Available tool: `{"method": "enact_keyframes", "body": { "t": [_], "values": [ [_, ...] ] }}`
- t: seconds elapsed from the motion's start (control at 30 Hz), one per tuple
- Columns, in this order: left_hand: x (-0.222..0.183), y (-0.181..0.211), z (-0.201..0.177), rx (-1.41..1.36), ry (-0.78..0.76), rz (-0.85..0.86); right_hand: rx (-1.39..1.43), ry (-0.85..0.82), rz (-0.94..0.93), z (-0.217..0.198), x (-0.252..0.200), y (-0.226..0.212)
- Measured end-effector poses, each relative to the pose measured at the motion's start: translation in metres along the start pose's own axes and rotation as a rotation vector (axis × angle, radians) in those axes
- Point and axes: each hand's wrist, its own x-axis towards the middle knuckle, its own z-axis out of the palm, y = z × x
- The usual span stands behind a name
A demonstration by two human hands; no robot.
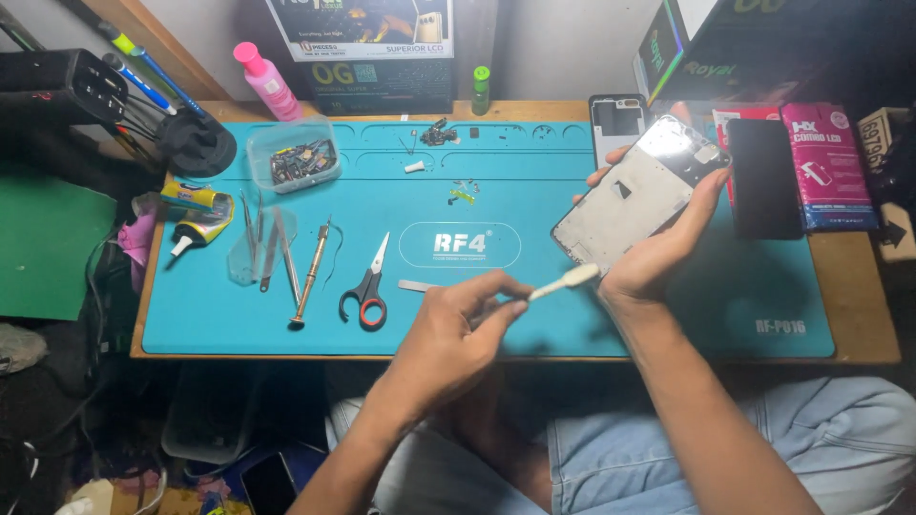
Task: Cleaning and brushing the frame of a mobile phone to remove adhesive residue during a repair process.
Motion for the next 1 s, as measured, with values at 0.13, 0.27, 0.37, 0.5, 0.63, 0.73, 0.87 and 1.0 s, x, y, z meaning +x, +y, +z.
{"method": "enact_keyframes", "body": {
  "t": [0.13, 0.27, 0.37, 0.5, 0.63, 0.73, 0.87, 1.0],
  "values": [
    [0.005, -0.017, 0.004, 0.250, 0.274, 0.178, 0.064, 0.004, 0.043, -0.003, 0.004, 0.006],
    [0.004, -0.012, 0.004, 0.115, 0.121, 0.081, 0.029, 0.023, 0.023, -0.003, 0.003, 0.004],
    [0.001, -0.006, 0.002, 0.116, 0.108, 0.037, 0.035, 0.026, 0.028, -0.001, 0.002, 0.005],
    [0.004, -0.010, 0.002, 0.233, 0.113, 0.065, 0.035, 0.047, 0.041, -0.008, 0.005, 0.009],
    [0.007, -0.030, -0.014, 0.446, 0.408, 0.184, 0.065, 0.039, 0.077, -0.016, 0.005, 0.017],
    [0.007, -0.042, -0.040, 0.498, 0.588, 0.109, -0.109, -0.001, 0.079, -0.027, 0.001, 0.019],
    [0.011, -0.071, -0.082, 0.723, 0.743, 0.133, -0.283, -0.315, -0.146, -0.066, 0.003, 0.041],
    [0.014, -0.092, -0.089, 0.949, 0.777, 0.251, -0.400, -0.497, -0.339, -0.100, 0.012, 0.047]
  ]
}}
